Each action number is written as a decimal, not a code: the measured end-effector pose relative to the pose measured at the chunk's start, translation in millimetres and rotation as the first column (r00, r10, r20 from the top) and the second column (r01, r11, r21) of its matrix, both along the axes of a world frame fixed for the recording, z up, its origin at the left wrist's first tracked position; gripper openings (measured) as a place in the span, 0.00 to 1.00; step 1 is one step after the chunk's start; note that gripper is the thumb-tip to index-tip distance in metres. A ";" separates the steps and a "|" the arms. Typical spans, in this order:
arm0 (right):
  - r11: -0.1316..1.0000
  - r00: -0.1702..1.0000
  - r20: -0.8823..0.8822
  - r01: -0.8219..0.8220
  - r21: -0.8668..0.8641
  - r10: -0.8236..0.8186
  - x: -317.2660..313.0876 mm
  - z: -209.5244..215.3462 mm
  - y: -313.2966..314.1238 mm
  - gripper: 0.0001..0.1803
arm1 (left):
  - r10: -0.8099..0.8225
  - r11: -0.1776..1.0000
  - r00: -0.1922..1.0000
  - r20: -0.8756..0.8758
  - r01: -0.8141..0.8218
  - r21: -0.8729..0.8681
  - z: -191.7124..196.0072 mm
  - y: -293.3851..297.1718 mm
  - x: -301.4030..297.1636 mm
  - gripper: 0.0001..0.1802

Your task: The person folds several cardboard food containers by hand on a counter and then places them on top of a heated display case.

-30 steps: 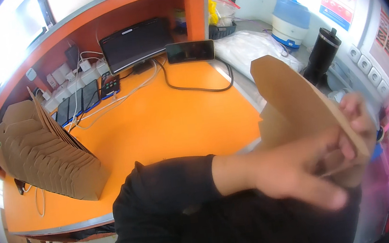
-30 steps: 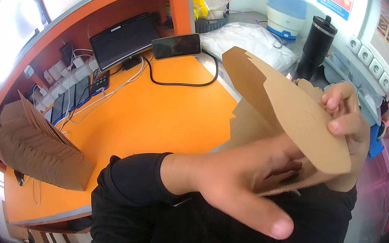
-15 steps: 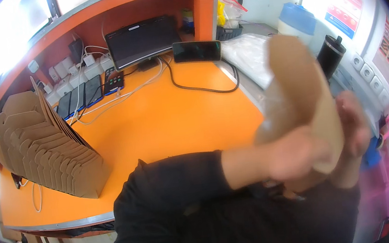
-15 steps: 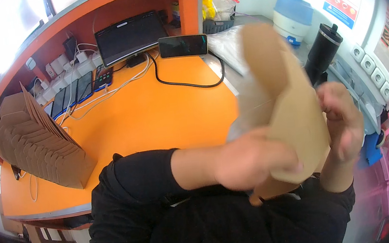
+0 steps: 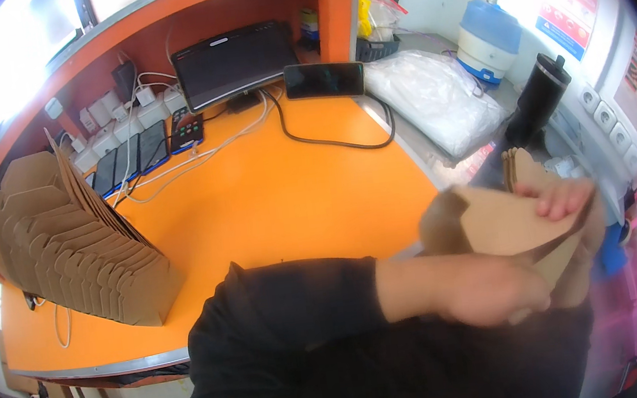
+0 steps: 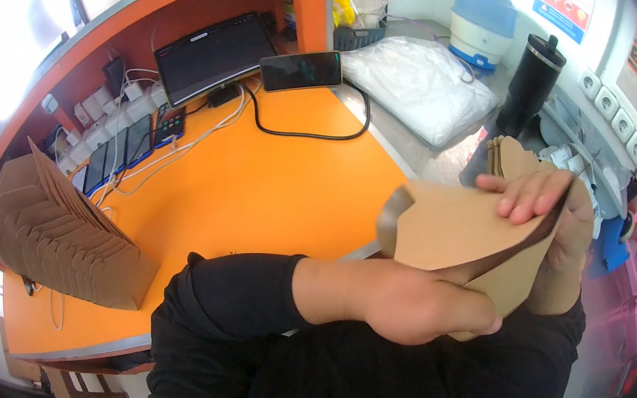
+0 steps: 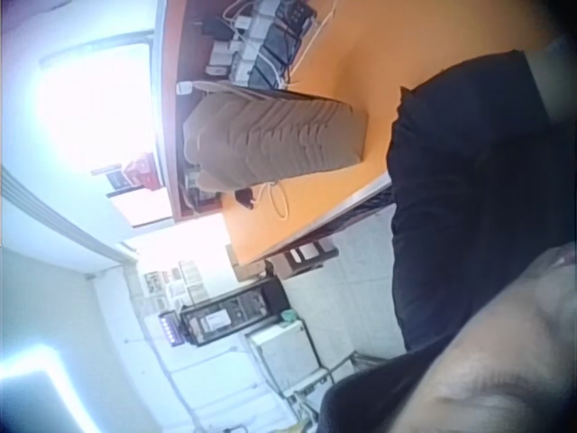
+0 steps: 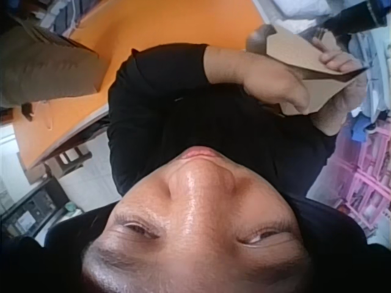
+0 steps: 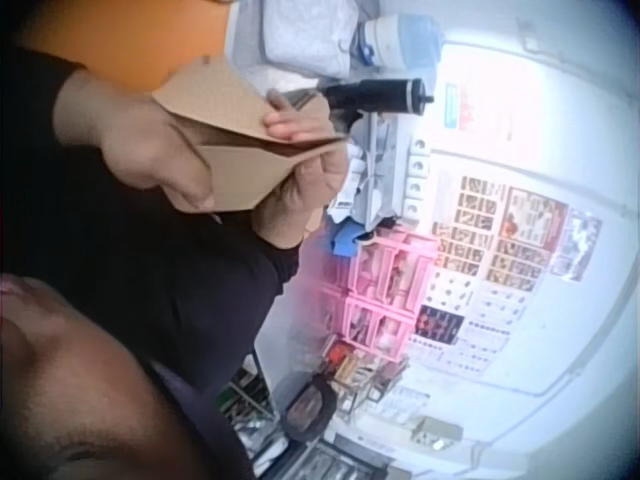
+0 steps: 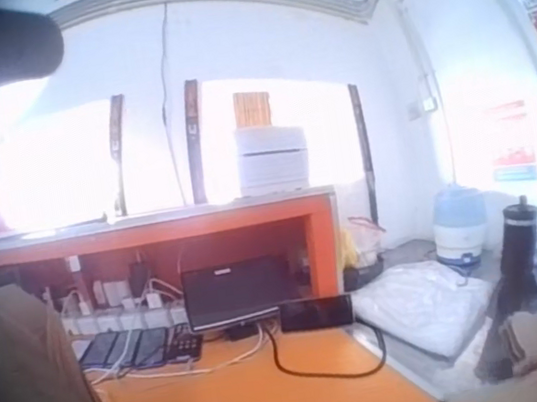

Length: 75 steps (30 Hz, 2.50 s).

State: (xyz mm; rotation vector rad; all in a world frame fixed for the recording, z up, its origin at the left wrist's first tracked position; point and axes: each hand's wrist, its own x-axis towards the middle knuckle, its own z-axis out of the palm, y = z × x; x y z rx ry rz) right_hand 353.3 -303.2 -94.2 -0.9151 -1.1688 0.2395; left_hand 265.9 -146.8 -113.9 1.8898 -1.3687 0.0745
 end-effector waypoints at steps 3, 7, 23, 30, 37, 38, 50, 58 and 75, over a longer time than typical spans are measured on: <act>0.969 0.972 0.116 0.183 0.163 -0.203 -4.6 4.6 -21.6 0.07 | -0.584 0.634 0.726 -0.364 0.127 -0.763 21.6 -10.3 5.5 0.20; 0.931 0.959 0.247 0.042 0.362 -0.139 -17.0 3.5 -4.8 0.14 | -0.887 0.340 0.271 -0.375 -0.167 -0.925 14.1 3.5 7.8 0.26; 0.634 0.539 0.619 0.769 -0.084 -0.571 -11.1 23.9 -22.3 0.15 | -0.125 0.700 0.745 -0.655 -0.402 -0.590 25.7 5.6 2.7 0.22; 0.680 0.632 0.550 0.718 -0.151 -0.545 -3.7 20.9 -22.8 0.14 | -0.195 0.616 0.732 -0.653 -0.426 -0.662 22.8 3.2 3.4 0.24; 0.823 0.802 0.357 0.552 -0.135 -0.479 3.3 12.9 -19.0 0.22 | -0.515 0.563 0.649 -0.561 -0.238 -0.792 27.6 5.9 1.1 0.26; 0.874 0.854 0.313 0.470 -0.121 -0.415 9.8 9.2 -19.8 0.27 | -0.547 0.546 0.636 -0.544 -0.221 -0.808 26.3 3.8 0.2 0.27; 0.801 0.816 0.228 0.572 -0.178 -0.532 5.8 5.2 -13.8 0.38 | -0.475 0.701 0.648 -0.596 -0.131 -0.701 32.1 2.6 -5.5 0.35; 0.774 0.807 0.300 0.581 -0.252 -0.509 -3.8 10.1 -20.2 0.49 | -0.279 0.750 0.859 -0.430 -0.084 -0.656 20.1 -0.9 7.4 0.43; 0.968 0.999 0.009 0.054 -0.245 -0.054 6.5 7.1 -4.2 0.24 | -0.034 0.952 0.869 -0.494 -0.123 -0.281 14.6 9.8 10.2 0.16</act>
